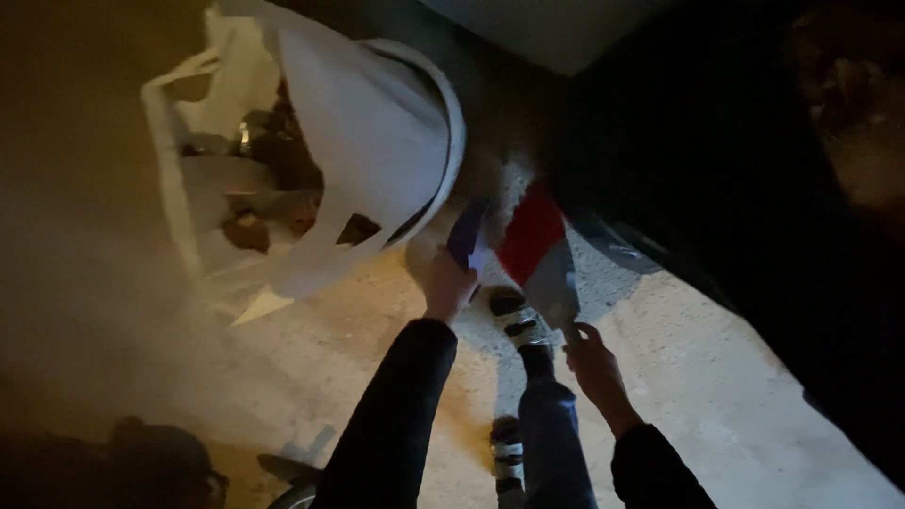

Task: The person sweeps dirt and debris from a concrete floor into a purple dustpan using a red broom and then empties the dustpan into a black garbage bag.

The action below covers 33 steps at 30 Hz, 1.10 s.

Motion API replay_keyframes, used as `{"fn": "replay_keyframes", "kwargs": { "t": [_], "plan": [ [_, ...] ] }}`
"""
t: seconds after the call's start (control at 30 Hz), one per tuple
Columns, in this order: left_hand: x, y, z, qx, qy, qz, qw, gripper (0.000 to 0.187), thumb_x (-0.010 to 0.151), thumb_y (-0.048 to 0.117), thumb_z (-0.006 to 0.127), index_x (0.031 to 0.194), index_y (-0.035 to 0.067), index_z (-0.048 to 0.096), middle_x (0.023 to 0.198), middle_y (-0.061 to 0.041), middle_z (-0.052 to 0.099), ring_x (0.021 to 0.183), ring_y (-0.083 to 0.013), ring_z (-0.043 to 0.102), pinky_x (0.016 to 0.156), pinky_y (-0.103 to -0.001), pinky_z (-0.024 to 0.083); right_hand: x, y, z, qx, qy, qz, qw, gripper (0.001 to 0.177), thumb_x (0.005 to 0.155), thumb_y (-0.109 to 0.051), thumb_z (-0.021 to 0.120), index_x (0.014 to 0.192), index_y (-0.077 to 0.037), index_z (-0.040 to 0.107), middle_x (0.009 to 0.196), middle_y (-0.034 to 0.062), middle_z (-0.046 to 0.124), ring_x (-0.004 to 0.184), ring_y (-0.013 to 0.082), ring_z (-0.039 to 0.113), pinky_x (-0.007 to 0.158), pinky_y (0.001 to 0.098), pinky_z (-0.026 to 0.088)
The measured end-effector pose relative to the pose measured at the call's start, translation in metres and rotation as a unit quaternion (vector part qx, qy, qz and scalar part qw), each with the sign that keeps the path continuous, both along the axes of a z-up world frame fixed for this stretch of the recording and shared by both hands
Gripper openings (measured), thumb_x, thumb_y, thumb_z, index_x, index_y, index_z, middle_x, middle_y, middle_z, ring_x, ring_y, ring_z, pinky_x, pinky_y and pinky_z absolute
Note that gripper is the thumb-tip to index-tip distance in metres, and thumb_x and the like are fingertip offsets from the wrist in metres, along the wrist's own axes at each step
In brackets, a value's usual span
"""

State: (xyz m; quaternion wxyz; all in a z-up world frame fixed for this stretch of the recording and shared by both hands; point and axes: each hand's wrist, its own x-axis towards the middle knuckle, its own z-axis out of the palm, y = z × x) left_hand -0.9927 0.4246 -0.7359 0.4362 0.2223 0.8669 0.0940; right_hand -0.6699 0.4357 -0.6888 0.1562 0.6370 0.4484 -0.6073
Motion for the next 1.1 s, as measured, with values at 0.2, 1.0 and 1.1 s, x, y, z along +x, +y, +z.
{"fn": "replay_keyframes", "kwargs": {
  "t": [0.2,1.0,1.1],
  "plan": [
    [0.009,-0.066,0.078,-0.067,-0.033,0.067,0.995,0.053,0.076,0.036,0.070,0.117,0.005,0.059,0.115,-0.021,0.070,0.112,-0.0439,0.065,0.087,-0.052,0.052,0.042,-0.070,0.041,0.387,-0.047,0.487,0.782,0.013,0.089,-0.021,0.073,0.097,-0.012,0.072,0.123,0.0180,0.066,0.119,0.0182,0.067,0.069,0.0369,0.069],
    [0.273,-0.226,0.405,0.026,-0.305,0.248,0.919,0.024,0.077,0.019,0.070,0.098,0.013,0.060,0.080,-0.010,0.067,0.069,-0.0237,0.068,0.058,-0.035,0.051,0.378,-0.386,0.232,0.305,-0.214,0.000,0.928,0.036,0.091,-0.038,0.059,0.126,-0.031,0.063,0.139,-0.0062,0.059,0.083,0.0408,0.075,0.075,0.0576,0.058],
    [0.334,-0.206,0.467,-0.032,-0.337,0.183,0.923,0.044,0.080,0.004,0.064,0.118,0.007,0.041,0.115,-0.022,0.057,0.092,-0.0372,0.065,0.071,-0.044,0.059,0.404,-0.416,0.264,0.263,-0.182,-0.197,0.927,0.045,0.085,-0.039,0.076,0.126,-0.023,0.062,0.102,0.0090,0.081,0.092,0.0426,0.073,0.074,0.0501,0.054]
  ]
}}
